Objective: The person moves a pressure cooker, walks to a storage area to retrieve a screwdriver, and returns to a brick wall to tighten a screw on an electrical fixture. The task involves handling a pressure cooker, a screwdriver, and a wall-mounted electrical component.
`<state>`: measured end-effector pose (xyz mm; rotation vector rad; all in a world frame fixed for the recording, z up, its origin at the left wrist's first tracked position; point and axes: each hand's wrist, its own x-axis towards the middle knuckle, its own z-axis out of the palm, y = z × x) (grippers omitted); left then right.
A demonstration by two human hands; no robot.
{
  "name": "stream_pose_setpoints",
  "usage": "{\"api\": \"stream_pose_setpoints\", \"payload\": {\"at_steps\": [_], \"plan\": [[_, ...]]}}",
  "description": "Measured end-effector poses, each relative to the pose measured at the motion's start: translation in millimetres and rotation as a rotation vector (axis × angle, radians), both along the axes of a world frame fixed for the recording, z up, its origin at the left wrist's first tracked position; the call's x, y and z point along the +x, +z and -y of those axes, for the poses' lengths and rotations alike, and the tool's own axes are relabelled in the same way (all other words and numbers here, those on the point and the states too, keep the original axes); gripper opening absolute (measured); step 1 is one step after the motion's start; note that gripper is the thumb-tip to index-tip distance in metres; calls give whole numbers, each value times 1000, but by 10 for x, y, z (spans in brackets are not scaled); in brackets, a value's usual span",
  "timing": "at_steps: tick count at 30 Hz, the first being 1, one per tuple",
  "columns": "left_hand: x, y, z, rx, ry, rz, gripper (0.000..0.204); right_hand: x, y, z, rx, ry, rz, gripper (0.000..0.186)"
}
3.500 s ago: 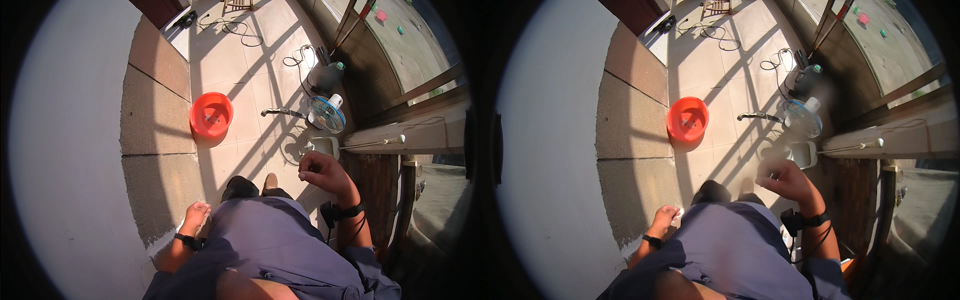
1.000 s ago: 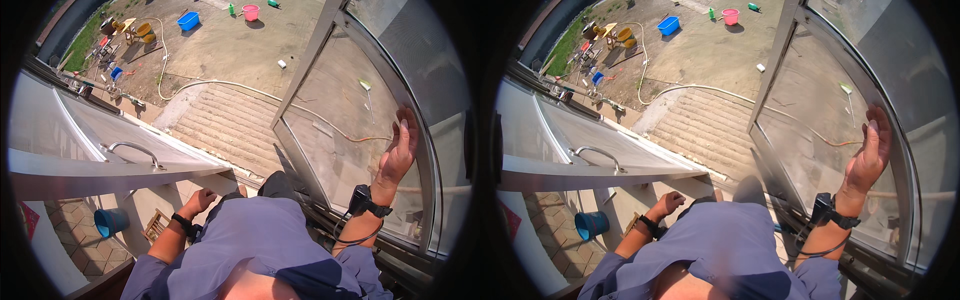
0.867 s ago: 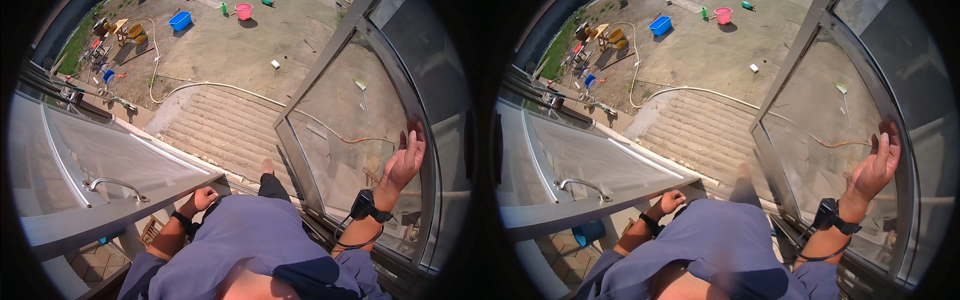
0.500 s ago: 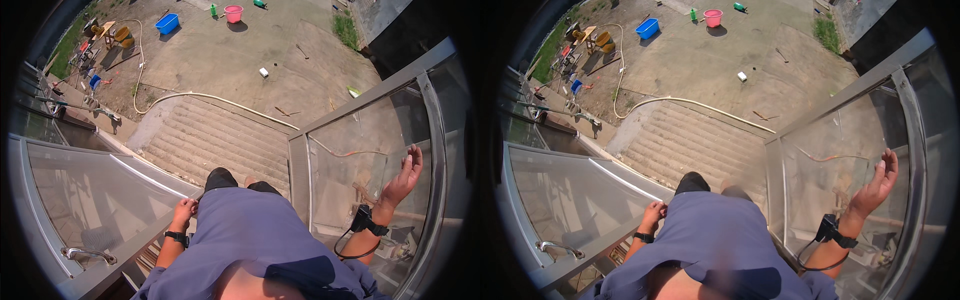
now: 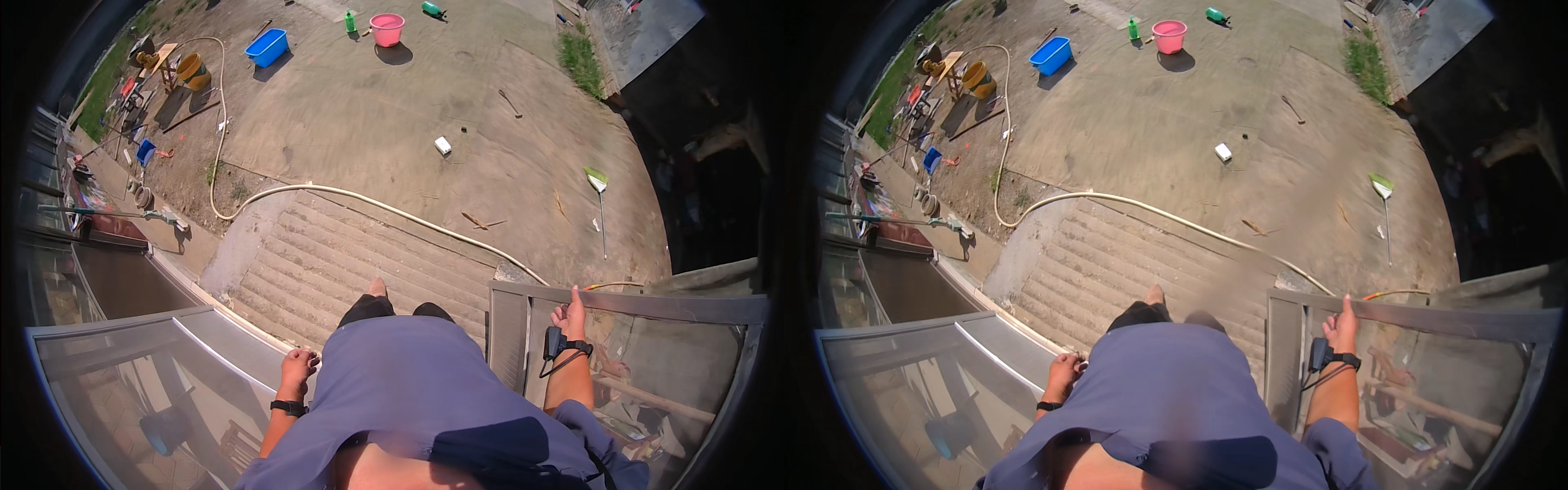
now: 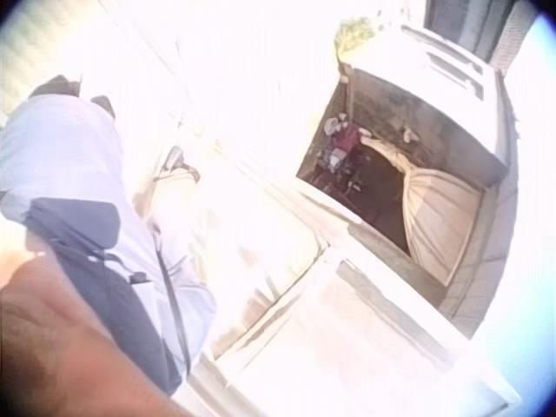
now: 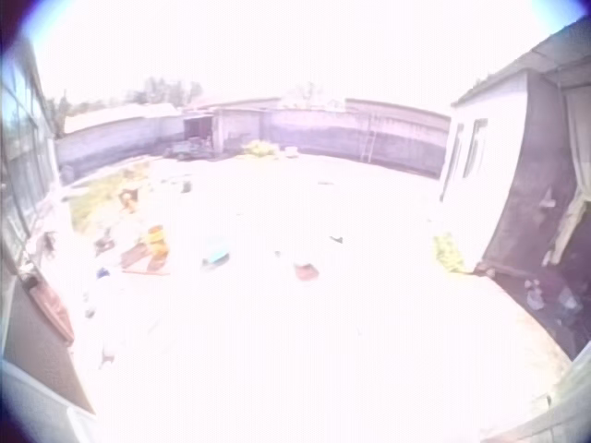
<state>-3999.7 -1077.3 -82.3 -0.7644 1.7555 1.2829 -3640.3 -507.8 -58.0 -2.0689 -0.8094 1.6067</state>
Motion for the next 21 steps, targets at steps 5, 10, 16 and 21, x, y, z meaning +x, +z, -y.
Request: {"api": "stream_pose_setpoints", "payload": {"at_steps": [5,10,16,21], "plan": [[-1260,-72,-635,-33,-228,-62,16,-305,-599,205,-136,-370,92,90],[-2446,-93,-1960,-71,-490,-156,20,-336,-1120,417,-144,-600,-37,104],[-3543,-656,-3225,-36,-664,-165,21,-707,-1723,480,-43,-989,4,92],[-4343,-901,-4351,-68,-802,-90,26,-828,-1858,389,7,-1266,-235,60]]}}
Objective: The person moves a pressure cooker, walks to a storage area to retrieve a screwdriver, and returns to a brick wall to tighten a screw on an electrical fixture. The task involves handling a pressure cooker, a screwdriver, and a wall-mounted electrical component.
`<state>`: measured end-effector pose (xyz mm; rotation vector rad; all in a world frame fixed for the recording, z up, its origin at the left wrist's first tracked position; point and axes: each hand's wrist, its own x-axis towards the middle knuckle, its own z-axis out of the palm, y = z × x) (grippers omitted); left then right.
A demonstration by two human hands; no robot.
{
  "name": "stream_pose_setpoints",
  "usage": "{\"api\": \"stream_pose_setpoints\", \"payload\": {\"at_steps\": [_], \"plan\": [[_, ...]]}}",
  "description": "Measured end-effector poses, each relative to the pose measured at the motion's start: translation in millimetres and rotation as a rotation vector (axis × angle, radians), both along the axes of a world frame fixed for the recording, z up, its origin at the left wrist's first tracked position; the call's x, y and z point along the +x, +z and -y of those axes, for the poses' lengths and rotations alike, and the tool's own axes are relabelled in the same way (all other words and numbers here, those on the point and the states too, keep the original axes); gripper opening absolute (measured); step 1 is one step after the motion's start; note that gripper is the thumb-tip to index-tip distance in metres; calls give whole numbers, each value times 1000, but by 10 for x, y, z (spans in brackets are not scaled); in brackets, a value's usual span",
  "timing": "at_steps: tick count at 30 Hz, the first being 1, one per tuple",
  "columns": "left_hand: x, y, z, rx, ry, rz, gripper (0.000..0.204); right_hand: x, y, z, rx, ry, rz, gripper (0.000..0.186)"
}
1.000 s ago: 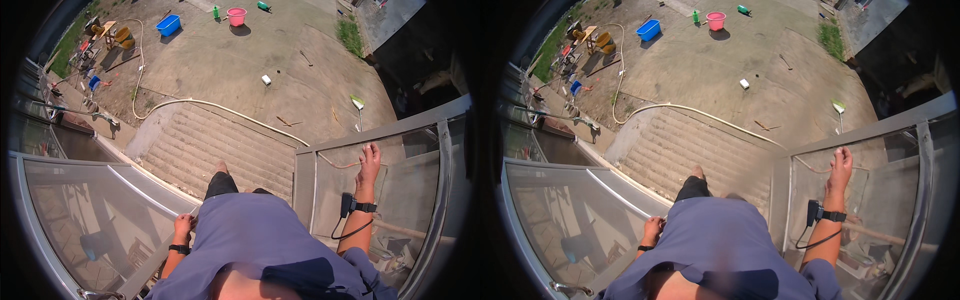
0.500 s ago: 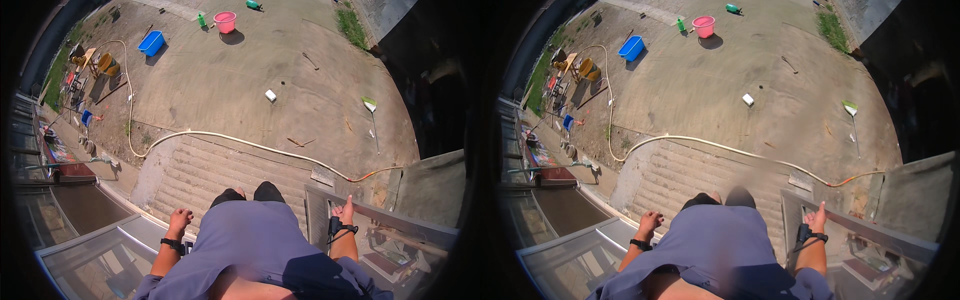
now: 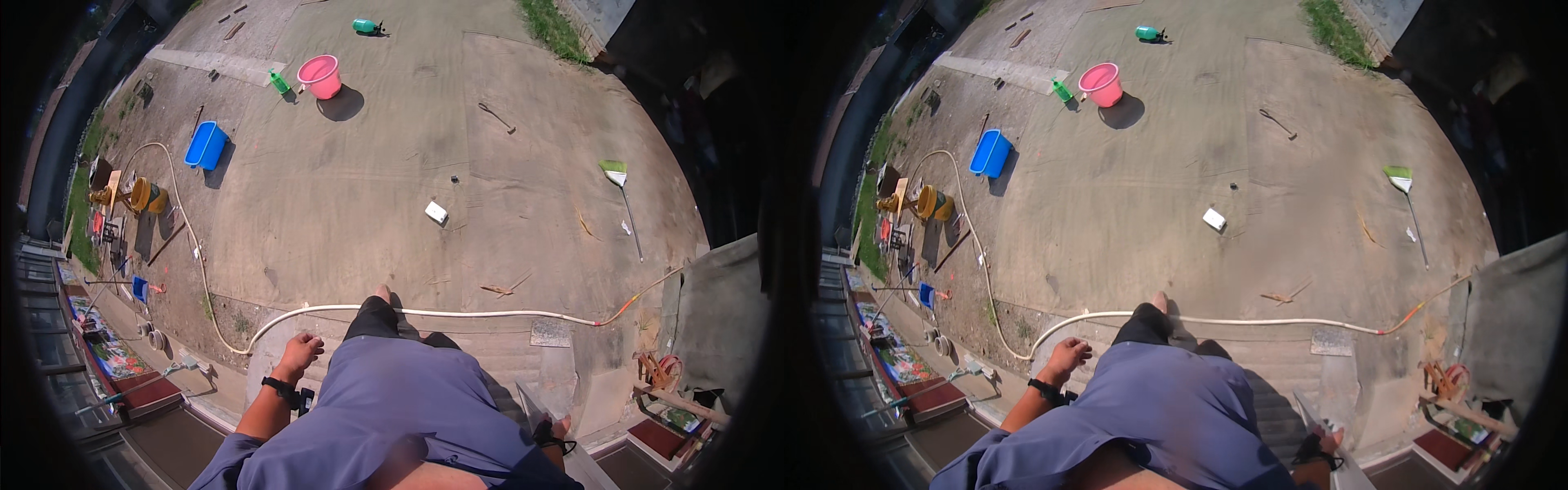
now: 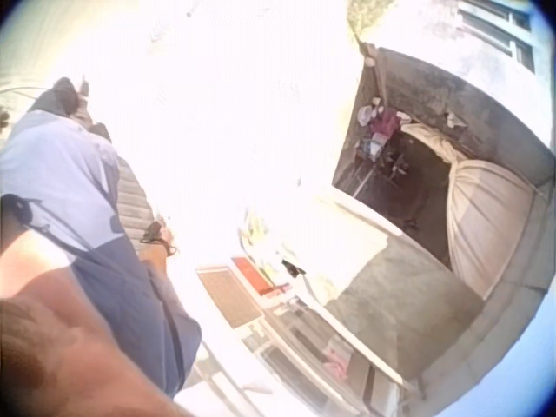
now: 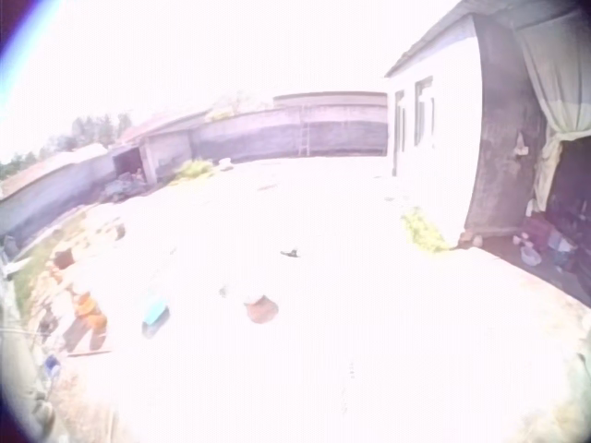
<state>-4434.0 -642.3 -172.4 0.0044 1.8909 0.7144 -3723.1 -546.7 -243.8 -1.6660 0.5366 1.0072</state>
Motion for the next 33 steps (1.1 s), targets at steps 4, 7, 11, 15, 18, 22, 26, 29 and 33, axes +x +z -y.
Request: {"api": "stream_pose_setpoints", "payload": {"at_steps": [4,7,11,15,18,22,26,29,33], "plan": [[-798,-393,-781,-25,-24,54,26,-572,-497,-932,213,192,-190,50],[-1668,-791,-1728,23,-49,-34,22,-2039,-763,-2060,56,292,96,69],[-2575,-802,-3160,38,-186,-147,19,-3507,-528,-3600,-63,531,28,70],[-3360,-610,-4926,169,-322,-168,19,-4208,-350,-4848,-116,609,62,64],[-3847,-752,-6125,260,-325,-203,19,-4388,-633,-5865,-131,662,109,63],[-4352,-932,-7075,168,-246,-197,20,-5000,-1091,-7543,-156,685,117,57],[-4616,-806,-7495,15,-141,-115,18,-6516,-559,-9551,-63,942,96,54],[-4771,-613,-8122,-47,-77,-9,20,-7348,-274,-10852,147,1107,118,50],[-5258,-404,-9620,-147,-260,-46,22,-8276,-168,-12426,271,1195,185,50]]}}
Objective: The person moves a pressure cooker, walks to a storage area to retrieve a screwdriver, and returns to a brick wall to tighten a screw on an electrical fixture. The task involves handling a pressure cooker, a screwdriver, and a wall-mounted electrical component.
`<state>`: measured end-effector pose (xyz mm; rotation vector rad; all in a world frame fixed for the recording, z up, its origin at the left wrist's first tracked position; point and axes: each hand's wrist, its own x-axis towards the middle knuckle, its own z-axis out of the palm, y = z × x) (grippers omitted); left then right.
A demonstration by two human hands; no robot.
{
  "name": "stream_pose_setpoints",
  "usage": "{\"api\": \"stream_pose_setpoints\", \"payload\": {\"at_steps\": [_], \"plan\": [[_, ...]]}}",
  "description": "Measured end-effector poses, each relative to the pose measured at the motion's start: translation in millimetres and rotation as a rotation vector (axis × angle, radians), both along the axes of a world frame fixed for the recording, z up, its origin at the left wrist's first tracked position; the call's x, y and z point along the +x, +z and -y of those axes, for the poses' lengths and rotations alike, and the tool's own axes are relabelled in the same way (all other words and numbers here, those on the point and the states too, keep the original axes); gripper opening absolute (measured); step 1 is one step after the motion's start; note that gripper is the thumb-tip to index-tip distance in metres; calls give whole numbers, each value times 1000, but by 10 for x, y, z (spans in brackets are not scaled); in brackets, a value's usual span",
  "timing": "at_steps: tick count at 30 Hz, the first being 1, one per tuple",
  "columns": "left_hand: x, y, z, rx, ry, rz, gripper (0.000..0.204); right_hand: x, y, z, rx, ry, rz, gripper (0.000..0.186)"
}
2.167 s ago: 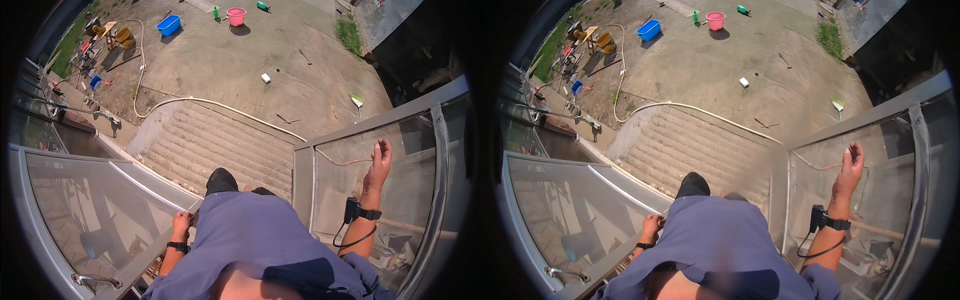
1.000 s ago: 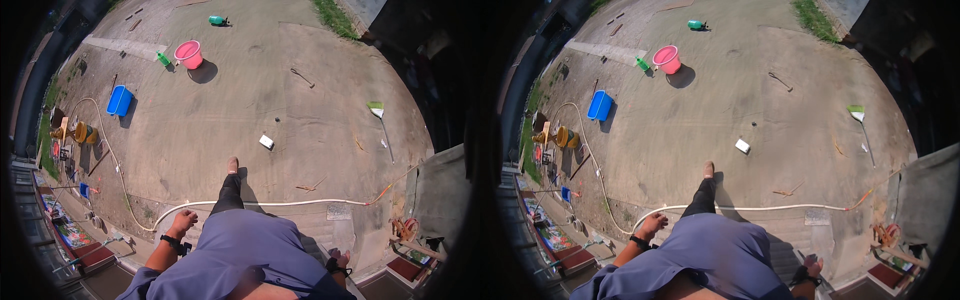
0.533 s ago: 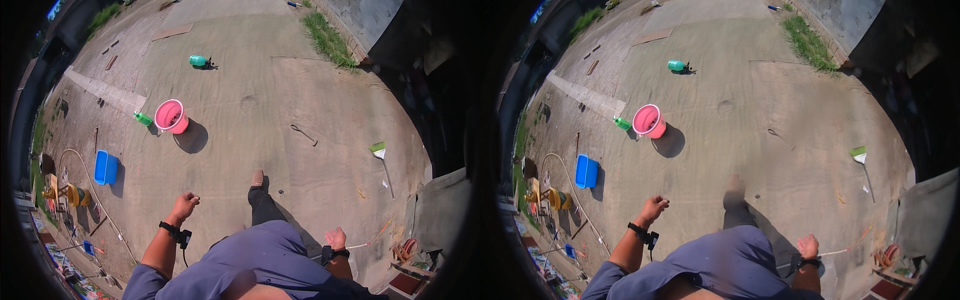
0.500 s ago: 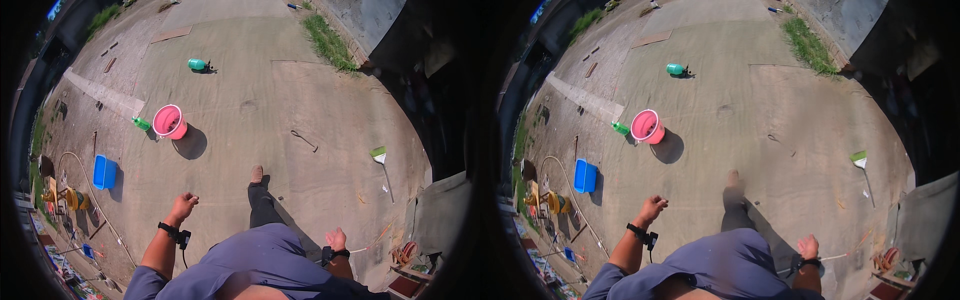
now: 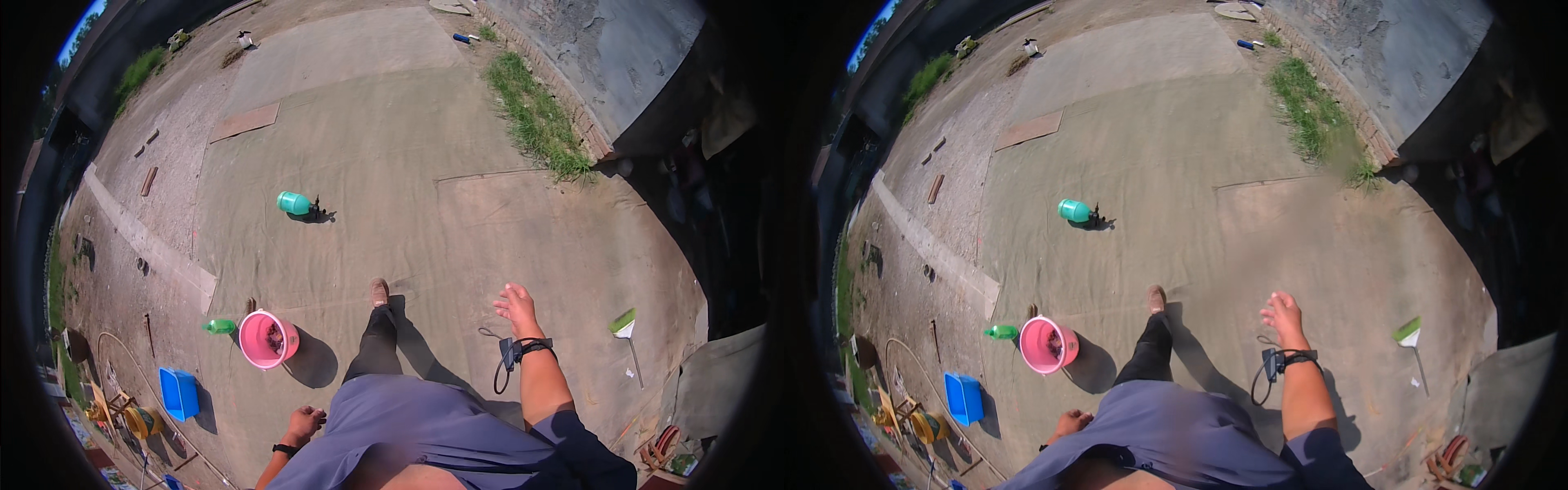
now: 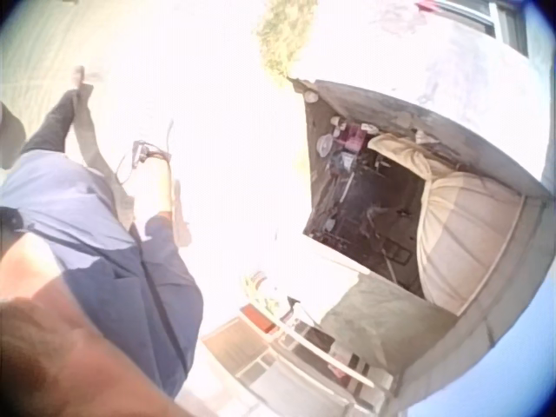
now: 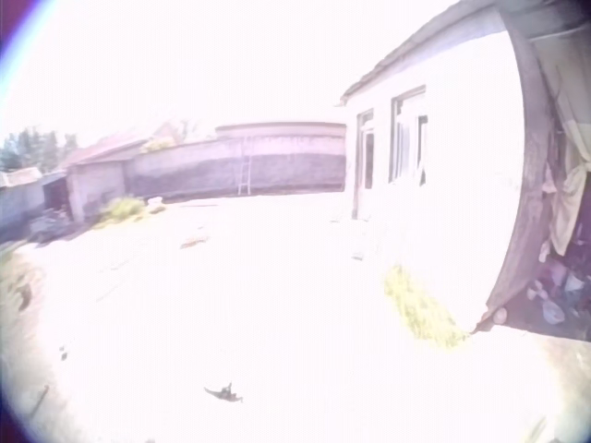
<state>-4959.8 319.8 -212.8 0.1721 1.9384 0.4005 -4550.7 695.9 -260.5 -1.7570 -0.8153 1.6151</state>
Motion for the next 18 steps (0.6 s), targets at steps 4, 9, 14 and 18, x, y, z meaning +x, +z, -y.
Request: {"api": "stream_pose_setpoints", "payload": {"at_steps": [4,9,14,18], "plan": [[-936,-478,-1729,138,-116,-21,25,-239,-216,-1022,-99,-83,97,48],[-1869,-437,-4119,311,-158,-28,28,75,-386,-1557,-276,-397,129,45],[-2520,-384,-6554,498,-276,-126,29,95,-626,-2654,-363,-552,194,47],[-2828,-363,-7638,389,-143,-107,31,-256,-1034,-4278,-398,-524,134,48]]}}
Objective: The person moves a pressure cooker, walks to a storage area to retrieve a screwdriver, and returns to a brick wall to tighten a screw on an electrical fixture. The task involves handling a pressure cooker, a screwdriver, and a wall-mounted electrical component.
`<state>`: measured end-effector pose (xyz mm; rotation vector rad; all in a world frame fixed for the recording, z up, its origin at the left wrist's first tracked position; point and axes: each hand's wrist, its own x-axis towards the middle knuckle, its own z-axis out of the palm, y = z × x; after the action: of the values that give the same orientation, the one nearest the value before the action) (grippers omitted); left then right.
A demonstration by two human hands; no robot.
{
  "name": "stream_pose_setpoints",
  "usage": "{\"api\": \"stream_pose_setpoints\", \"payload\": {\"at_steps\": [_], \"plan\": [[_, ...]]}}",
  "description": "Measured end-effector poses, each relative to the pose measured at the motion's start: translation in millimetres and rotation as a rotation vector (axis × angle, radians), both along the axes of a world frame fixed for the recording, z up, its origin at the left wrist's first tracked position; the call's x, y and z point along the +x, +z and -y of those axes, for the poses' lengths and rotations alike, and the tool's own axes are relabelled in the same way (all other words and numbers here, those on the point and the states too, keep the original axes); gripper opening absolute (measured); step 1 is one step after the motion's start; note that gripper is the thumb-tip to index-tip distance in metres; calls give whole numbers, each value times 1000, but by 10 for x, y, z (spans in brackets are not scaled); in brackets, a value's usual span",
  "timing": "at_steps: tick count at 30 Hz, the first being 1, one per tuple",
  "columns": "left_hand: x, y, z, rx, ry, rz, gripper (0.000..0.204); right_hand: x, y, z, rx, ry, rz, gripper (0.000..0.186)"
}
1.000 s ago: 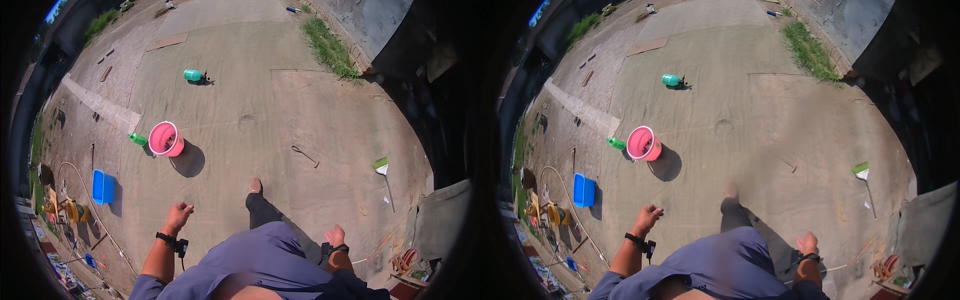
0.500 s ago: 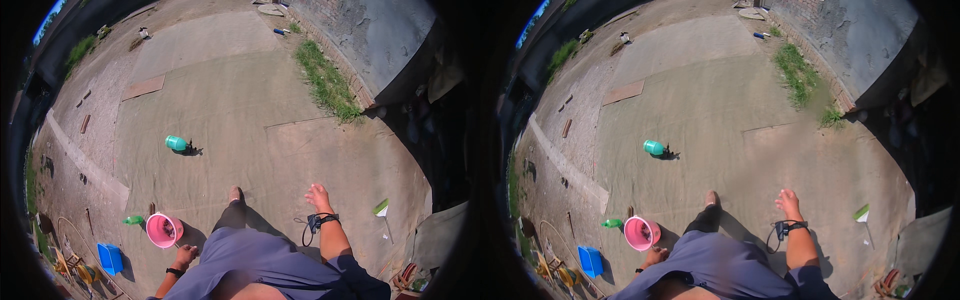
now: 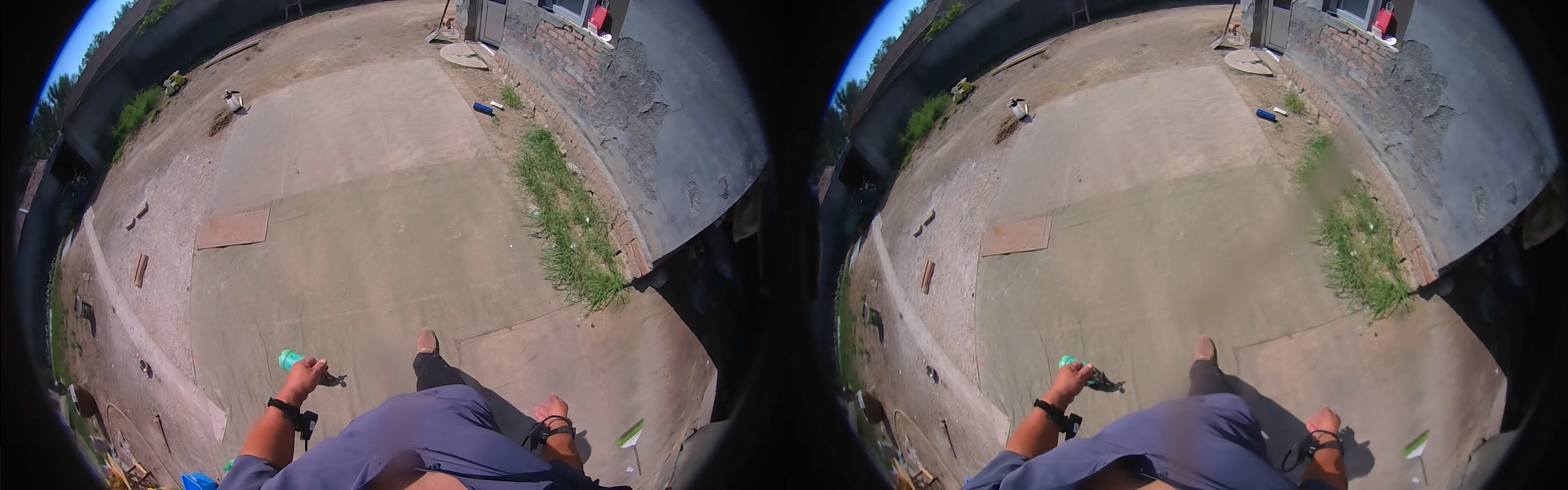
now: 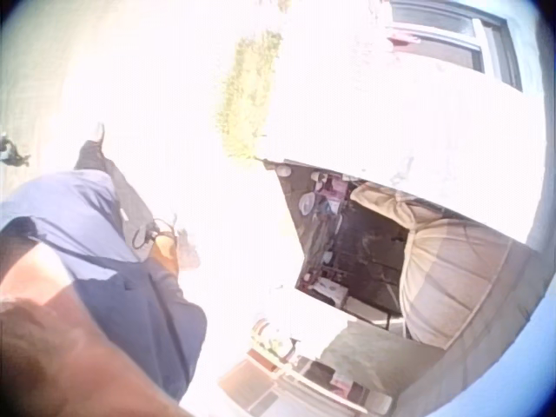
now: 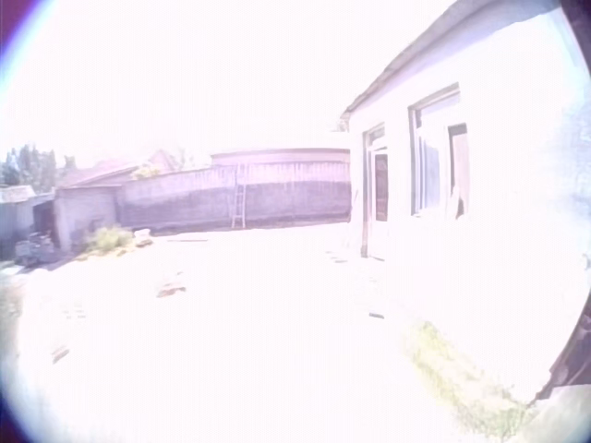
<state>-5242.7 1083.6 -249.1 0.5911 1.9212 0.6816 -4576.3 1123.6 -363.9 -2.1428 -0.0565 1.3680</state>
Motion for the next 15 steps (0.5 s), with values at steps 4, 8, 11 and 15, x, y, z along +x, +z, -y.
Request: {"api": "stream_pose_setpoints", "payload": {"at_steps": [4,8,11,15], "plan": [[-218,69,-569,-165,11,40,30,-1105,415,-2094,97,153,-50,47],[-492,-125,-1227,-195,259,258,30,-2225,853,-4141,299,443,-148,44],[-868,-336,-2106,-322,192,214,31,-2806,813,-5436,381,565,-172,40],[-1526,-408,-4057,-298,98,88,31,-3125,592,-6675,269,551,-120,39]]}}
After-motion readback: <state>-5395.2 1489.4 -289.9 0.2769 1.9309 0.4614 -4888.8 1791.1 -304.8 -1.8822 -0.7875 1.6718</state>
